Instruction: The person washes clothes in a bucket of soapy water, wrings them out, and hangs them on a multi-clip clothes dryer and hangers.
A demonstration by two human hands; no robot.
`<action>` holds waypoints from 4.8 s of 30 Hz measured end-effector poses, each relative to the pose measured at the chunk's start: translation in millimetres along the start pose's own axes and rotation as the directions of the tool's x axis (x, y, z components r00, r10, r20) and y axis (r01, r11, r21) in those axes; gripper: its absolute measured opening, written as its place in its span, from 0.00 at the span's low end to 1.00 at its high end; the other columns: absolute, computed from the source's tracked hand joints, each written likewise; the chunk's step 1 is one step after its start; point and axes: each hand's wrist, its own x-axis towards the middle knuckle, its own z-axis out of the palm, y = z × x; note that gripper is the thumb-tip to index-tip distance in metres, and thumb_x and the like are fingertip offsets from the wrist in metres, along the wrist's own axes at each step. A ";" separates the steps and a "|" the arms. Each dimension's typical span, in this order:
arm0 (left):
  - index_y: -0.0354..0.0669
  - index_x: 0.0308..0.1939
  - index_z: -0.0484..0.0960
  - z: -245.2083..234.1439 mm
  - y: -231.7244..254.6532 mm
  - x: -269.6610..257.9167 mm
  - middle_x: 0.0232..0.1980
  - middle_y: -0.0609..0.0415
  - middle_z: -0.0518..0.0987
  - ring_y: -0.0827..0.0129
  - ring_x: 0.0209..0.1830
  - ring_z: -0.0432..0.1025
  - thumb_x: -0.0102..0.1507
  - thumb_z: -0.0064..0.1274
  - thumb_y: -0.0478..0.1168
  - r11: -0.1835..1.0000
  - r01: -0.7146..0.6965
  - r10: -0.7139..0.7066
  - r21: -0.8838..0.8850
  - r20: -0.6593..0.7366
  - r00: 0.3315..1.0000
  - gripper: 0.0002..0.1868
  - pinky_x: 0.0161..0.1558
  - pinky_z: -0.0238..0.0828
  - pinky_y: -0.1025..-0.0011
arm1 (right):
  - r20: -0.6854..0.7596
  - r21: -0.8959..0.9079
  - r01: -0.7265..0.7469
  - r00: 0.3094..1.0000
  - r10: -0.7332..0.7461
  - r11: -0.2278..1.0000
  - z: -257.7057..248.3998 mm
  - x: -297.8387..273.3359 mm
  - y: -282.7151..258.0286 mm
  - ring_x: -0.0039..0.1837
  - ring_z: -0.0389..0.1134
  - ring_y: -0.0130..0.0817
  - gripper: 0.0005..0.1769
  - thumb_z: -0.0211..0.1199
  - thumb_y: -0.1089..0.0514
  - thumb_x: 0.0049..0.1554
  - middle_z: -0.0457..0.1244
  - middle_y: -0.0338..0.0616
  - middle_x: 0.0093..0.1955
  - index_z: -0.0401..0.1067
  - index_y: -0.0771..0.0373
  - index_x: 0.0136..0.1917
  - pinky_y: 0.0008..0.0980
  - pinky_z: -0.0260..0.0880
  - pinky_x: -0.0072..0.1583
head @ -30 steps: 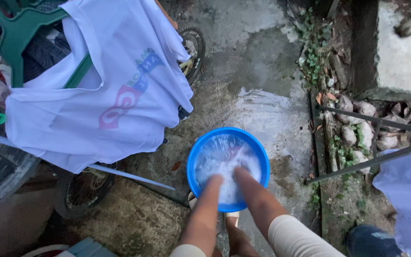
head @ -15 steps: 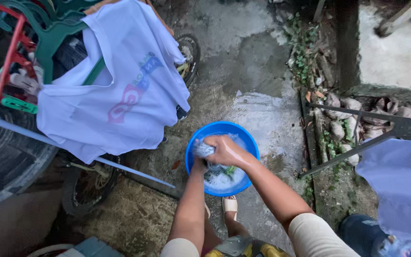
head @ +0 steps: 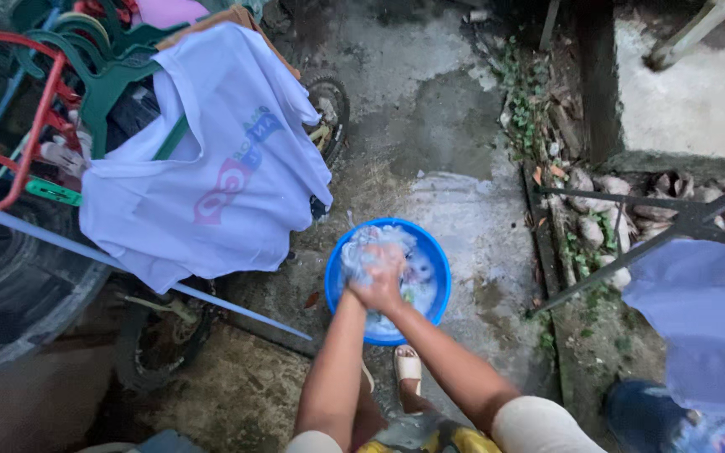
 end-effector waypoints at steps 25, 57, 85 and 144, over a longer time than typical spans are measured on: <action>0.79 0.81 0.53 -89.5 -36.5 12.6 0.86 0.48 0.23 0.21 0.79 0.41 0.68 0.49 0.39 -0.611 0.609 0.628 0.505 -0.160 0.762 0.40 0.69 0.60 0.45 | 0.568 -0.668 -0.234 0.454 0.687 0.707 87.8 -56.7 172.1 0.53 0.67 0.70 0.40 0.74 0.43 0.36 0.55 0.82 0.59 0.71 0.66 0.58 0.54 0.70 0.53; 0.45 0.64 0.71 -7.2 27.2 -5.1 0.65 0.44 0.73 0.50 0.65 0.69 0.66 0.38 0.55 0.730 -0.013 0.018 -0.683 0.001 1.000 0.27 0.66 0.64 0.51 | -0.016 0.154 0.202 0.979 -0.202 0.967 -49.3 33.6 -41.2 0.60 0.63 0.61 0.20 0.69 0.54 0.34 0.62 0.64 0.60 0.74 0.61 0.41 0.51 0.61 0.61; 0.60 0.81 0.42 -86.7 -22.6 24.9 0.81 0.25 0.38 0.36 0.80 0.38 0.66 0.53 0.50 -0.762 0.615 0.582 0.201 -0.202 0.788 0.46 0.73 0.45 0.47 | 0.519 -0.665 -0.281 0.491 0.700 0.691 103.6 -56.2 167.5 0.51 0.70 0.62 0.19 0.57 0.53 0.61 0.54 0.62 0.66 0.72 0.44 0.65 0.52 0.73 0.51; 0.43 0.49 0.79 161.8 44.1 -65.4 0.43 0.54 0.82 0.64 0.42 0.78 0.65 0.49 0.62 0.475 -0.421 0.512 0.773 0.147 0.846 0.25 0.43 0.80 0.60 | 0.427 0.778 -0.536 0.834 0.350 0.327 -44.9 132.4 -16.0 0.50 0.70 0.40 0.14 0.67 0.56 0.55 0.69 0.48 0.48 0.74 0.66 0.51 0.46 0.73 0.54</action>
